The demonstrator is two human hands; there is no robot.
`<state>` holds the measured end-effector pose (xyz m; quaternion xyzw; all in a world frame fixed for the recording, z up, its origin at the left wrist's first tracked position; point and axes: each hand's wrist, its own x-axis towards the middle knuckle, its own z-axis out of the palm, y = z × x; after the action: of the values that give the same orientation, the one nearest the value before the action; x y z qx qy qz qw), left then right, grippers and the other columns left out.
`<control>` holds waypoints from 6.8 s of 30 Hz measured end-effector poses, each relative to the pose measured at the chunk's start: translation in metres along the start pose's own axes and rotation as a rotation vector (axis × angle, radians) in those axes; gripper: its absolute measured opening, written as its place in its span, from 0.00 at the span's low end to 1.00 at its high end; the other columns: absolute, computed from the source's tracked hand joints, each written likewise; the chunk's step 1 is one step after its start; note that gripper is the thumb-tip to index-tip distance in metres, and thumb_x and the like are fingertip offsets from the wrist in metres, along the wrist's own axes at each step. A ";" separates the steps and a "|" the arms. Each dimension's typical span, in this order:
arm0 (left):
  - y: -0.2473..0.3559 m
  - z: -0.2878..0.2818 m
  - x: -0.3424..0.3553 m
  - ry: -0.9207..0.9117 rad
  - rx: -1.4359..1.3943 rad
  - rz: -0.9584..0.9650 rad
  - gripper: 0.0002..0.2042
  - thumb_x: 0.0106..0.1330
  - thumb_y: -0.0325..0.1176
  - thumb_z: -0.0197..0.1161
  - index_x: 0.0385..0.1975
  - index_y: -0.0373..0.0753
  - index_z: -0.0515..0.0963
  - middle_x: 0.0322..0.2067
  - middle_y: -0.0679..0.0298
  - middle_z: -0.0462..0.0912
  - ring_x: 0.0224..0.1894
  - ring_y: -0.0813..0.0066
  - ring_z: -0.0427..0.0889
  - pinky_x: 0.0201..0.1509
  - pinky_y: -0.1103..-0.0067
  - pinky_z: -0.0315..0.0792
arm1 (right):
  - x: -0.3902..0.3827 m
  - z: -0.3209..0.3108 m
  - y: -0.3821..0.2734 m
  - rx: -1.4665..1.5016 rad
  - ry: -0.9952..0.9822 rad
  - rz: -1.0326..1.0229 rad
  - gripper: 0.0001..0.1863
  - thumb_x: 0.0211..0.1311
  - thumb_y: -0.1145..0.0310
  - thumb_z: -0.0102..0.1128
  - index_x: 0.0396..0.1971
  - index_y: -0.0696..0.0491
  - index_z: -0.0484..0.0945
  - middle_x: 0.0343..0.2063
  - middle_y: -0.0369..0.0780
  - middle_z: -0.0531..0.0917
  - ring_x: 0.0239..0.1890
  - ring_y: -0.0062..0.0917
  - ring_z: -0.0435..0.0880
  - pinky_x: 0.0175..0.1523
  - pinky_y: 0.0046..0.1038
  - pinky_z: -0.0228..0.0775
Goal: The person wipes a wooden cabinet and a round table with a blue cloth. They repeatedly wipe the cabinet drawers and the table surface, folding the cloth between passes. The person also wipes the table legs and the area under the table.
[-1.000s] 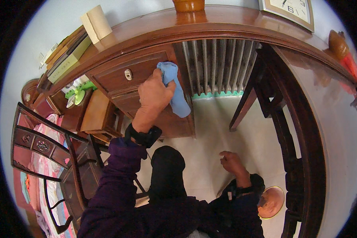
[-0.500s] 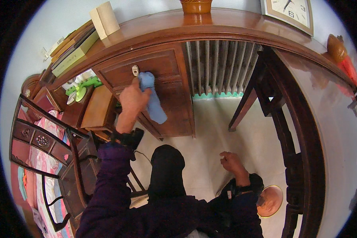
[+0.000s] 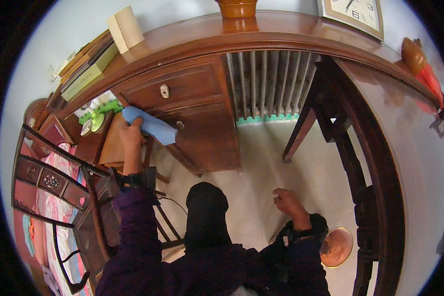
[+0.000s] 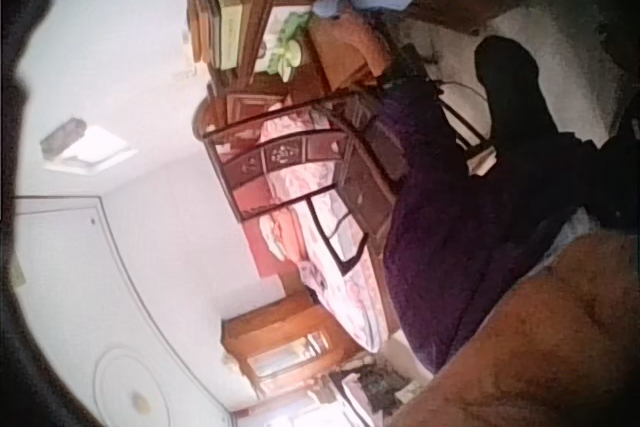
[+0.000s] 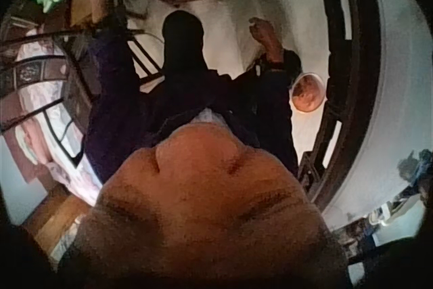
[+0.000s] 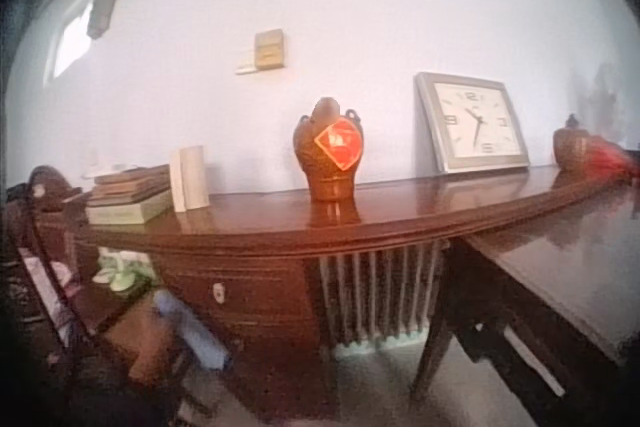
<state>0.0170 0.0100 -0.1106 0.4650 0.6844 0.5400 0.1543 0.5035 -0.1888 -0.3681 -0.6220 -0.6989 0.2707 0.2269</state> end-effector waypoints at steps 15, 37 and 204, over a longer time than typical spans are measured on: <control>0.086 0.129 -0.109 -0.195 -0.584 -0.240 0.14 0.58 0.33 0.70 0.36 0.30 0.76 0.21 0.60 0.78 0.13 0.72 0.74 0.15 0.76 0.67 | -0.006 0.000 -0.004 -0.037 -0.071 0.087 0.17 0.57 0.68 0.62 0.47 0.53 0.82 0.41 0.54 0.85 0.44 0.50 0.84 0.50 0.44 0.77; -0.064 0.169 -0.254 -1.298 -0.010 -0.254 0.17 0.58 0.34 0.71 0.43 0.30 0.79 0.28 0.59 0.84 0.23 0.75 0.81 0.26 0.79 0.76 | 0.001 -0.009 -0.051 0.428 0.162 -0.055 0.25 0.57 0.70 0.67 0.57 0.53 0.77 0.42 0.44 0.83 0.42 0.29 0.84 0.39 0.31 0.78; -0.137 0.133 -0.181 -0.997 -0.064 -0.425 0.07 0.68 0.32 0.61 0.34 0.34 0.78 0.23 0.63 0.80 0.20 0.79 0.76 0.24 0.79 0.72 | 0.336 -0.111 -0.171 1.317 0.324 -0.216 0.27 0.63 0.61 0.62 0.61 0.54 0.75 0.44 0.37 0.83 0.39 0.24 0.81 0.45 0.28 0.75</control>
<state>0.1413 -0.0541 -0.3331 0.5113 0.5905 0.2313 0.5801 0.4069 0.1415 -0.1784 -0.3141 -0.4039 0.5184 0.6852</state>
